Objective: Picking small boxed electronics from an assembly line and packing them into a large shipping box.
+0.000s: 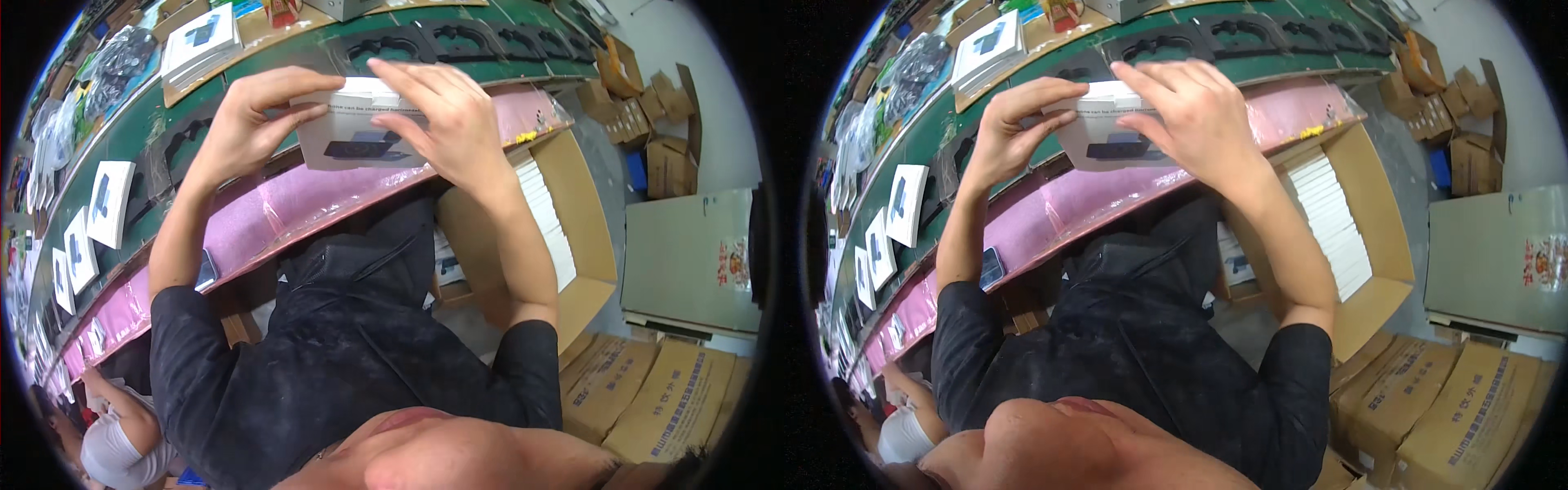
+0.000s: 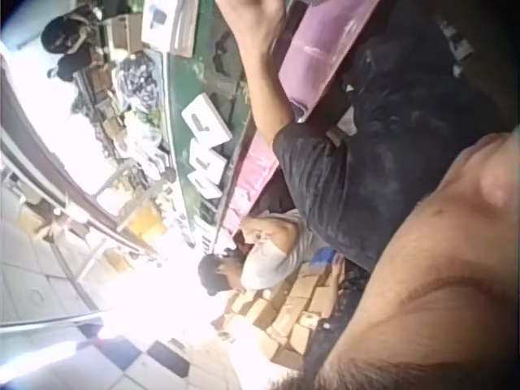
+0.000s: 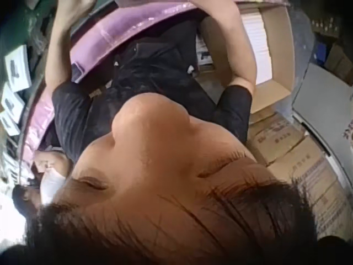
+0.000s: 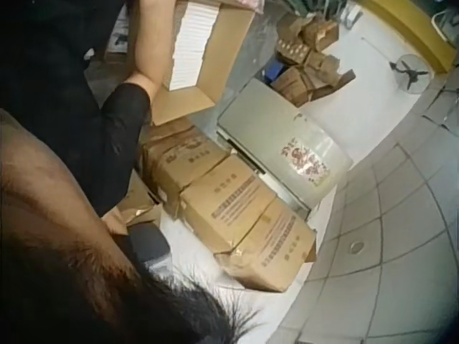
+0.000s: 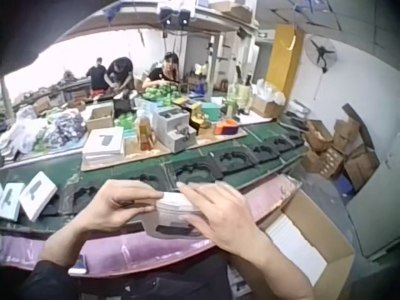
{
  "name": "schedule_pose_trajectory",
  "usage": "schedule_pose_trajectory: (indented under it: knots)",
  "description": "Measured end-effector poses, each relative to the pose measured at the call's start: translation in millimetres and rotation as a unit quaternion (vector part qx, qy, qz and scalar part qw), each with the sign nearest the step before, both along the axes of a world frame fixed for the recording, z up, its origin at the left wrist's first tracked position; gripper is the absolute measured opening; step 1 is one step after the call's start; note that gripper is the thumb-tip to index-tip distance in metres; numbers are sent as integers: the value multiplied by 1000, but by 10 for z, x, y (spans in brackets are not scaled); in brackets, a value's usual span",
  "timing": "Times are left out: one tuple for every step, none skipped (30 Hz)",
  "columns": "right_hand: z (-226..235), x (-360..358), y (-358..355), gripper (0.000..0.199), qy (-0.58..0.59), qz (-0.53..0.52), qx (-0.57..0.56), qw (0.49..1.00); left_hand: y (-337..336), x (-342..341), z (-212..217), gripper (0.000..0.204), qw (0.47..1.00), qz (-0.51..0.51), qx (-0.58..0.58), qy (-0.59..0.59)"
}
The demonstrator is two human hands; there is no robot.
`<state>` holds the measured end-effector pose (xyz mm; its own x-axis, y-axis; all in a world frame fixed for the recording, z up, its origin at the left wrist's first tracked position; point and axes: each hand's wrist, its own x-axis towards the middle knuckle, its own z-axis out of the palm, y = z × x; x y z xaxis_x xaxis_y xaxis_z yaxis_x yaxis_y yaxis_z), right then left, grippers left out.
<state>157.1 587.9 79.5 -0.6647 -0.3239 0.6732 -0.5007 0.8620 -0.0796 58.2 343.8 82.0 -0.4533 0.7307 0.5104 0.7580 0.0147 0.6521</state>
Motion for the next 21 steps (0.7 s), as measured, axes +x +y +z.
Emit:
schedule_pose_trajectory:
  knots:
    - [-111, -19, 6, 46, -1, -6, -12, 1000, 6, 12, -113, 30, 1000, -2, -1, -31]
    - [-203, 15, -13, 44, -21, -11, -12, 1000, 1, 28, -250, 30, 999, -2, 2, -36]
    - [-300, 43, -33, 41, -41, -15, -11, 999, -6, 43, -392, 30, 999, -1, 6, -43]
    - [-457, 66, -7, 40, -51, -20, -20, 998, 48, 56, -535, 31, 1000, 5, 10, -3]
    - [-596, 69, -1, 40, -60, -18, -21, 998, 83, 61, -690, 31, 1000, 17, 18, 18]
    - [-728, 50, 15, 40, -40, -25, -17, 999, 113, 111, -833, 31, 999, 35, 19, -13]
    - [-858, 18, 27, 40, -17, -33, -12, 999, 147, 141, -948, 31, 997, 52, 20, -43]
    - [-983, 10, 31, 41, -32, -35, -13, 999, 177, 123, -1075, 31, 998, 64, 15, 9]
    - [-1088, 26, 25, 41, -40, -35, -14, 999, 196, 124, -1174, 31, 997, 69, 20, 42]
    - [-1156, 30, -2, 41, -39, -39, -13, 998, 214, 125, -1241, 32, 994, 75, 24, 75]
    - [-1199, 36, -18, 41, -39, -43, -13, 998, 239, 137, -1301, 33, 989, 102, 31, 108]
    - [-1210, 40, -13, 41, -40, -43, -13, 998, 248, 122, -1342, 33, 989, 102, 29, 101]
    - [-1214, 33, -27, 41, -48, -44, -14, 998, 254, 118, -1374, 32, 987, 110, 40, 112]
    - [-1227, 3, -36, 41, -30, -38, -15, 999, 255, 121, -1395, 32, 984, 118, 51, 125]
    - [-1246, -16, -41, 41, -12, -32, -15, 999, 245, 128, -1403, 31, 985, 119, 58, 112]
    - [-1260, -55, -7, 41, -3, -30, -16, 999, 271, 99, -1410, 31, 986, 115, 56, 108]
    - [-1279, -39, 8, 41, -7, -33, -19, 999, 289, 78, -1419, 31, 987, 104, 53, 107]
    - [-1300, -3, 18, 41, -9, -41, -25, 999, 303, 63, -1426, 31, 989, 92, 51, 106]
    - [-1308, 4, 11, 41, -6, -45, -28, 999, 277, 67, -1415, 31, 990, 88, 52, 96]
    - [-1312, 3, 7, 41, -6, -46, -29, 999, 249, 71, -1425, 31, 990, 88, 51, 96]
    - [-1316, 5, 2, 41, -3, -43, -29, 999, 218, 74, -1446, 32, 989, 97, 61, 95]
